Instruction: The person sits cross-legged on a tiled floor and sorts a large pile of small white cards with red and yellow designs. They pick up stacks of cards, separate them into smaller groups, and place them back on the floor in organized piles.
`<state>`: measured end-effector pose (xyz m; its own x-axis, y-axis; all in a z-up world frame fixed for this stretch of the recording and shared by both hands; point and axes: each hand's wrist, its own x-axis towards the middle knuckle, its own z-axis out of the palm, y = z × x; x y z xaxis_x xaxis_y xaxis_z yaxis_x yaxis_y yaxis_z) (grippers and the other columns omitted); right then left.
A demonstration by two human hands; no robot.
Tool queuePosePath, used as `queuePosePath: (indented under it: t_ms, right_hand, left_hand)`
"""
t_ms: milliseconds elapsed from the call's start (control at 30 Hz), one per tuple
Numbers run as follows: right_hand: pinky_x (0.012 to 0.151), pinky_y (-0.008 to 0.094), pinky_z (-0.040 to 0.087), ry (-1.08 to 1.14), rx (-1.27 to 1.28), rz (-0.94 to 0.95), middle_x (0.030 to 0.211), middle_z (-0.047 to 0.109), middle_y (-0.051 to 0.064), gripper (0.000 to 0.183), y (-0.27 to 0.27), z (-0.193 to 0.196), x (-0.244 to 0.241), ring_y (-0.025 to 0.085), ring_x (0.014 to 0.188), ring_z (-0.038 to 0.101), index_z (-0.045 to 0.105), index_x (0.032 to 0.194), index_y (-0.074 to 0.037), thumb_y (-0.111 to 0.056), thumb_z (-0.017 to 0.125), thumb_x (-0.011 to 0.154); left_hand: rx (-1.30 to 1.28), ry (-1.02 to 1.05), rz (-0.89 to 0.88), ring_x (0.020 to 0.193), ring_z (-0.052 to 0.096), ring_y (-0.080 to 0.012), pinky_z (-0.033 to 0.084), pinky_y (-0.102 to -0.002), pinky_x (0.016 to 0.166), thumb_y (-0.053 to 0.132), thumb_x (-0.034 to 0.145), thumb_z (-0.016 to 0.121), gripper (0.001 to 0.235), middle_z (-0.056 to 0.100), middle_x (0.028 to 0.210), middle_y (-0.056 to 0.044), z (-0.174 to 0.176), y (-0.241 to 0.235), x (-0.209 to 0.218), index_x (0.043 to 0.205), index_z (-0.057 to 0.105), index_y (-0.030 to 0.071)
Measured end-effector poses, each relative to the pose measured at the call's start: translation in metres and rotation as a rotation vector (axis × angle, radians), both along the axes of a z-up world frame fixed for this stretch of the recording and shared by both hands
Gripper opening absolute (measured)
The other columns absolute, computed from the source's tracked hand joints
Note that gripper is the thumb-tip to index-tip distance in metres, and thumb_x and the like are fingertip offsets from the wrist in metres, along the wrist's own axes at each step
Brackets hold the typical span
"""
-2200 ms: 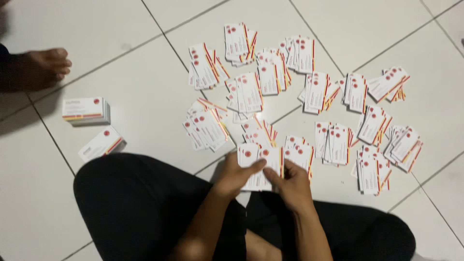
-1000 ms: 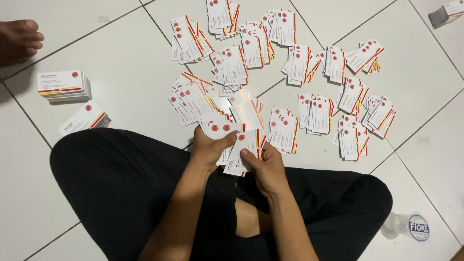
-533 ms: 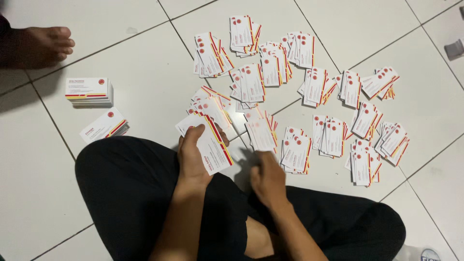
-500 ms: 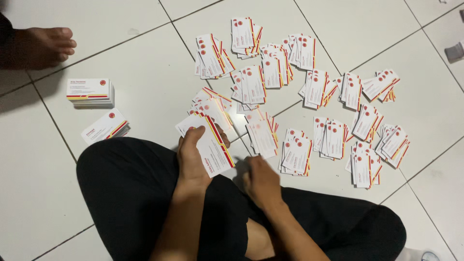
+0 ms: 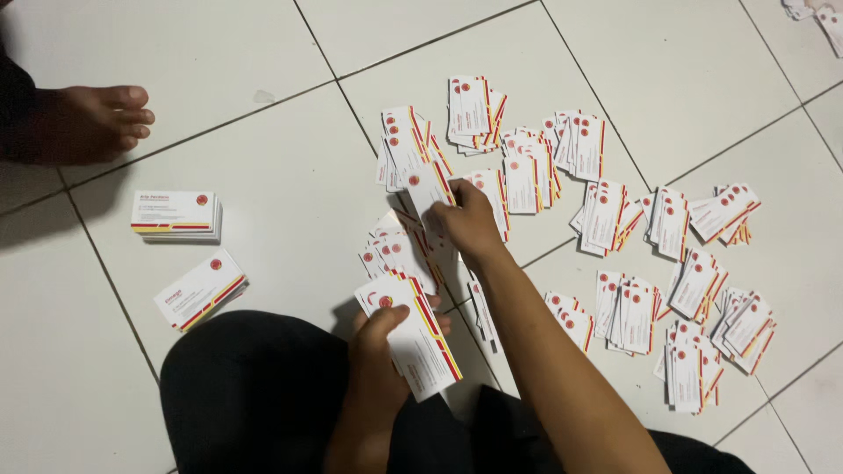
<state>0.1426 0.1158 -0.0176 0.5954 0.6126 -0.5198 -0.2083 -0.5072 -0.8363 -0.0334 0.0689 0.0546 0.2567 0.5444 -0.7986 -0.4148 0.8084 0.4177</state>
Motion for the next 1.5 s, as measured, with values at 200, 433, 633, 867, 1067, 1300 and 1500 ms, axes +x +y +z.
queuePosePath:
  t_ms: [200,433,633,867,1067,1300,1500]
  right_hand:
    - [0.101,0.043,0.052,-0.454,-0.241,0.203,0.150,0.053,0.016,0.084,0.027,0.000,0.030,0.025,0.128,0.064,0.042,0.148,0.001,-0.039,0.074,0.081]
    - [0.079,0.029,0.054,-0.009,-0.052,0.462,0.110,0.067,0.002,0.049,-0.103,0.072,-0.014,0.015,0.095,0.058,0.071,0.119,-0.010,-0.023,0.084,0.073]
    - [0.050,0.025,0.049,0.084,0.048,0.036,0.058,0.059,0.008,0.014,-0.161,0.030,-0.028,0.015,0.053,0.056,0.077,0.092,0.006,-0.007,0.077,0.088]
    - [0.046,0.023,0.050,0.158,0.313,-0.154,0.067,0.067,0.010,0.021,-0.170,0.066,-0.049,0.009,0.051,0.057,0.071,0.100,0.012,0.003,0.078,0.083]
    - [0.040,0.024,0.049,0.121,0.365,-0.313,0.066,0.061,0.009,0.015,-0.192,0.058,-0.057,0.014,0.048,0.059,0.070,0.098,0.011,0.004,0.074,0.086]
    - [0.046,0.022,0.051,0.116,0.440,-0.423,0.072,0.063,0.008,0.021,-0.203,0.056,-0.057,0.013,0.053,0.062,0.066,0.109,0.008,0.002,0.071,0.089]
    - [0.048,0.028,0.056,0.142,0.407,-0.427,0.077,0.068,0.009,0.027,-0.209,0.070,-0.060,0.014,0.058,0.064,0.060,0.117,0.005,0.000,0.069,0.092]
  left_hand:
    - [-0.037,-0.017,-0.061,0.083,0.068,-0.0534,0.057,-0.058,0.077,0.000,0.071,0.056,0.063,0.070,0.105,-0.039,-0.027,0.014,0.007,0.132,0.057,-0.015]
    - [0.040,0.113,-0.211,0.094,0.073,-0.0347,0.060,-0.050,0.081,-0.002,0.070,0.077,0.045,0.078,0.105,-0.022,-0.011,0.020,0.019,0.115,0.070,-0.005]
    - [0.236,0.039,-0.250,0.075,0.072,-0.0335,0.060,-0.051,0.074,0.009,0.069,0.082,0.041,0.071,0.088,-0.022,0.006,-0.004,0.019,0.102,0.066,-0.008]
    - [0.545,-0.120,-0.416,0.088,0.070,-0.0269,0.059,-0.045,0.079,-0.004,0.072,0.083,0.043,0.073,0.096,-0.020,-0.048,-0.018,0.008,0.110,0.065,-0.011]
    - [0.405,-0.038,-0.435,0.094,0.065,-0.0265,0.056,-0.048,0.083,0.005,0.080,0.081,0.050,0.069,0.106,-0.023,-0.003,-0.029,0.011,0.118,0.055,-0.014]
    - [0.455,-0.177,-0.482,0.095,0.073,-0.0329,0.059,-0.048,0.083,-0.001,0.075,0.081,0.050,0.074,0.106,-0.024,-0.003,-0.034,0.007,0.120,0.064,-0.010]
    - [0.548,-0.078,-0.503,0.102,0.067,-0.0274,0.056,-0.046,0.090,-0.005,0.072,0.082,0.058,0.071,0.111,-0.020,-0.043,-0.042,0.004,0.124,0.059,-0.012]
